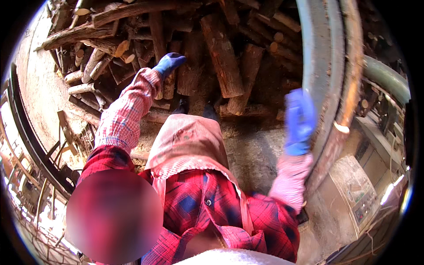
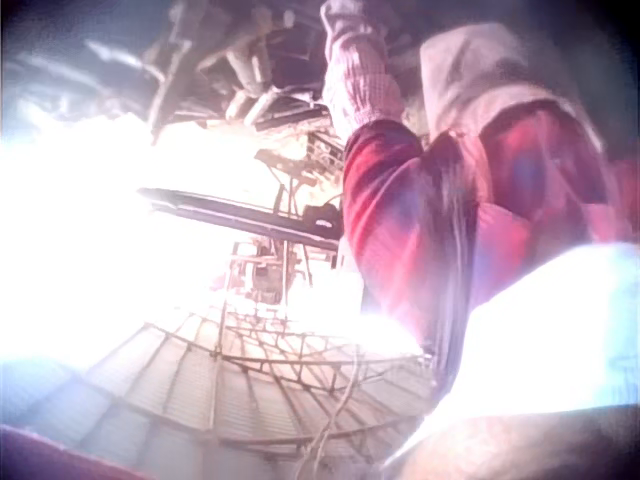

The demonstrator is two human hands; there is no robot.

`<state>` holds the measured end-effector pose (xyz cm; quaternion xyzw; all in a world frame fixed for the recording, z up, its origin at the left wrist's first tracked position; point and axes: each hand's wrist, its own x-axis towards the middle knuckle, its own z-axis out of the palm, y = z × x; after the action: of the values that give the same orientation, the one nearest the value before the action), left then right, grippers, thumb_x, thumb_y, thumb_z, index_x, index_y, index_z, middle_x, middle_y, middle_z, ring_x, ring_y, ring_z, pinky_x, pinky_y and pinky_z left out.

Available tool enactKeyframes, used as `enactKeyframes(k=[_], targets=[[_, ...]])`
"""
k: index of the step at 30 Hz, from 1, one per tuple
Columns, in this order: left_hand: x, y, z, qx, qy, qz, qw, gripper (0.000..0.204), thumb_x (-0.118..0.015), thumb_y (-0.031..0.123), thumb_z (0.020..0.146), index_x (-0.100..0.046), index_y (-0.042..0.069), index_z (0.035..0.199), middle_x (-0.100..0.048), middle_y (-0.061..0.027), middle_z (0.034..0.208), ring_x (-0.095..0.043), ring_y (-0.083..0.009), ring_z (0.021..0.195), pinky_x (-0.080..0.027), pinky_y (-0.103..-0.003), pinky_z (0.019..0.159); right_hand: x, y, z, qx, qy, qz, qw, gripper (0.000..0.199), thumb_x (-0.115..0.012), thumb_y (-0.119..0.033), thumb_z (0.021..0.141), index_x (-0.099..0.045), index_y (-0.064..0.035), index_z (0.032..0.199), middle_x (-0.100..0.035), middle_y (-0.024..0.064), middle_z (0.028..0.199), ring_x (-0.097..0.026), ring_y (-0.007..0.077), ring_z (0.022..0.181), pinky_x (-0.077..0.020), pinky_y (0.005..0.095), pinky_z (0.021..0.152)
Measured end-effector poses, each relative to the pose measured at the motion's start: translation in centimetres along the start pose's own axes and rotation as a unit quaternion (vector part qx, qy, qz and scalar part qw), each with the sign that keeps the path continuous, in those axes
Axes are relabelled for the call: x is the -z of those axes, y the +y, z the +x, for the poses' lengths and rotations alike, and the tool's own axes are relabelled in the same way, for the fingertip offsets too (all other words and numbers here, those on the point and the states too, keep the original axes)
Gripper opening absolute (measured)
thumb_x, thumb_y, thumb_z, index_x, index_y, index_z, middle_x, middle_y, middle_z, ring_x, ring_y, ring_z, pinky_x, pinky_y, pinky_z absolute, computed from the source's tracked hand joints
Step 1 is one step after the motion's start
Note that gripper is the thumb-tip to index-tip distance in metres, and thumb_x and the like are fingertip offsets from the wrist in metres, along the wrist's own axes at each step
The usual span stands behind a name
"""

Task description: The person repeatedly picks up logs from a large pile and feeds them into a wood chipper. They handle the logs one at a time, positioning them into the machine's intake chute.

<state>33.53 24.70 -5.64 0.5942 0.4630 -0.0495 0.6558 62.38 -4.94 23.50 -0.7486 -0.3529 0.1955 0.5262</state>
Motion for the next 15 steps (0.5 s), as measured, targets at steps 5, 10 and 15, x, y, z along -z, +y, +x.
enactKeyframes(k=[5, 10, 15], targets=[[-5.3, -5.1, 13.2, 0.09, -0.117, 0.183, 0.972, 0.041, -0.064, 0.03, 0.089, -0.061, 0.003, 0.119, -0.069, -0.0085, 0.099, -0.062, -0.0187, 0.093, -0.049, -0.031, 0.082, -12.3, 22.1, -16.7, -0.642, -0.026, 0.182, 0.744, 0.057, -0.054, -0.044, 0.095, -0.049, -0.0013, 0.133, -0.059, 0.0128, 0.126, -0.058, 0.0249, 0.111, -0.0461, 0.0385, 0.094], [-10.2, -14.1, 26.8, 0.056, -0.073, 0.366, 0.926, 0.04, -0.063, 0.034, 0.089, -0.063, 0.004, 0.116, -0.069, -0.0083, 0.096, -0.062, -0.0184, 0.089, -0.05, -0.032, 0.079, -17.8, 37.9, -21.2, -0.706, 0.327, 0.405, 0.48, 0.079, -0.047, -0.058, 0.091, -0.03, -0.0024, 0.145, -0.031, 0.0154, 0.15, -0.033, 0.0294, 0.137, -0.0294, 0.0484, 0.111], [-15.3, -21.3, 36.9, 0.049, -0.047, 0.461, 0.885, 0.04, -0.062, 0.037, 0.09, -0.065, 0.005, 0.113, -0.069, -0.008, 0.092, -0.063, -0.0181, 0.085, -0.05, -0.033, 0.076, -21.3, 47.7, -20.9, -0.516, 0.305, 0.608, 0.521, 0.073, -0.043, -0.059, 0.091, -0.031, -0.0117, 0.146, -0.03, 0.0123, 0.152, -0.026, 0.0292, 0.141, -0.0259, 0.0481, 0.114]])
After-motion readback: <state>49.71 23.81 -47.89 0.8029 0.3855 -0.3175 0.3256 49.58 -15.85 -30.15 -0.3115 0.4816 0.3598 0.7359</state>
